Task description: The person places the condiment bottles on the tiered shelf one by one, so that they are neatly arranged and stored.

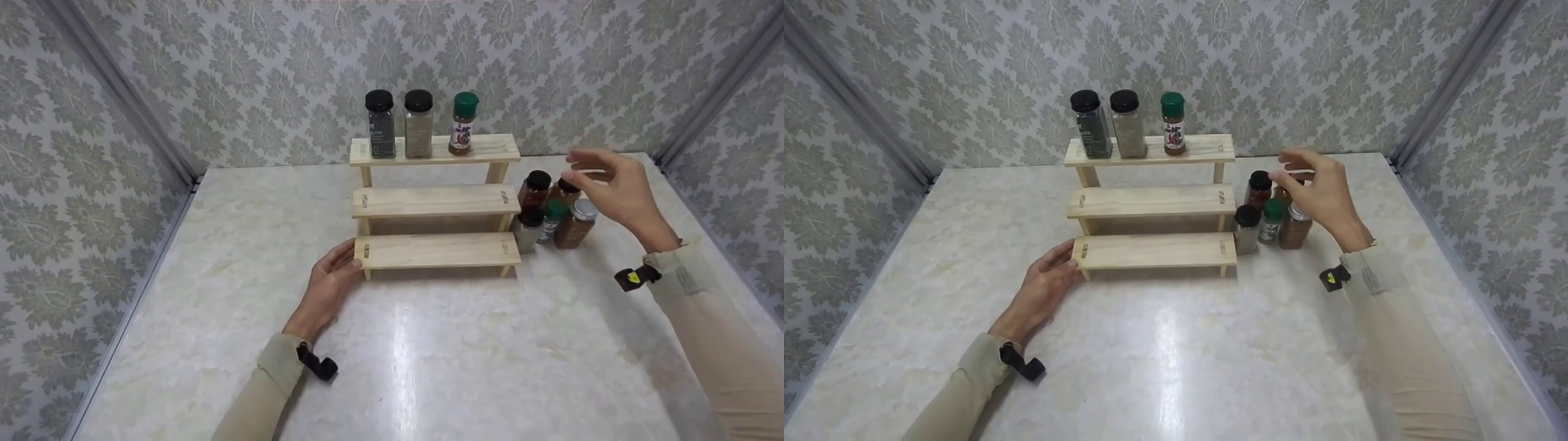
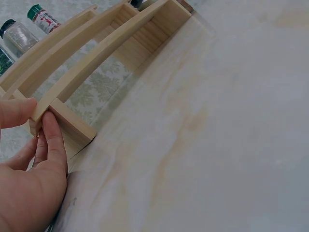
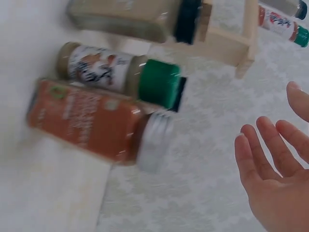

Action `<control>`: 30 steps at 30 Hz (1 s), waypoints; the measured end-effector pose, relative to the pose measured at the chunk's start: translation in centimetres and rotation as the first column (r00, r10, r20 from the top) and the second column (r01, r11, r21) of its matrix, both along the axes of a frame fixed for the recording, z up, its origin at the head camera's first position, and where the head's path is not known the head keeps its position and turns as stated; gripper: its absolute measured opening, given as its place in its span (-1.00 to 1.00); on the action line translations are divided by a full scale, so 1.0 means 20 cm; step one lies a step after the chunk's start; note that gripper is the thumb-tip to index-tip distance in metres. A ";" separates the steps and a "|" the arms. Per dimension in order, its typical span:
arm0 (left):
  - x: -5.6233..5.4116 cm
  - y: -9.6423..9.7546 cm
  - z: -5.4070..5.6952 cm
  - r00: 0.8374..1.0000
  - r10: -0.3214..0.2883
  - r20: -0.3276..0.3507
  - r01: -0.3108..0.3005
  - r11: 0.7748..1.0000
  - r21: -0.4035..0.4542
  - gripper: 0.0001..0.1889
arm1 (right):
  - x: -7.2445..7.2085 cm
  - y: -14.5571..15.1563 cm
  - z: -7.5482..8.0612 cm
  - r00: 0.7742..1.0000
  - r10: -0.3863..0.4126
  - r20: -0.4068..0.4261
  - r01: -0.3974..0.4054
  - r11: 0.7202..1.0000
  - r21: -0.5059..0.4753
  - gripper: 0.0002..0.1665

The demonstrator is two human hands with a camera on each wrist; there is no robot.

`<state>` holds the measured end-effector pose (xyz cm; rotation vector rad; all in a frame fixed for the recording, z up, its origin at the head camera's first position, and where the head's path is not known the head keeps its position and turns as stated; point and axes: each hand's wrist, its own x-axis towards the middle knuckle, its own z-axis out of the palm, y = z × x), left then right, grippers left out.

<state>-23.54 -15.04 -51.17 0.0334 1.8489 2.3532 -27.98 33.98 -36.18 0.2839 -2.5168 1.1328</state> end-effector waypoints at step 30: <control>0.00 -0.01 0.00 1.000 -0.022 -0.014 0.023 1.000 0.013 -0.34 | 0.07 0.26 -0.46 0.991 -0.001 0.137 0.013 0.996 -0.092 -0.30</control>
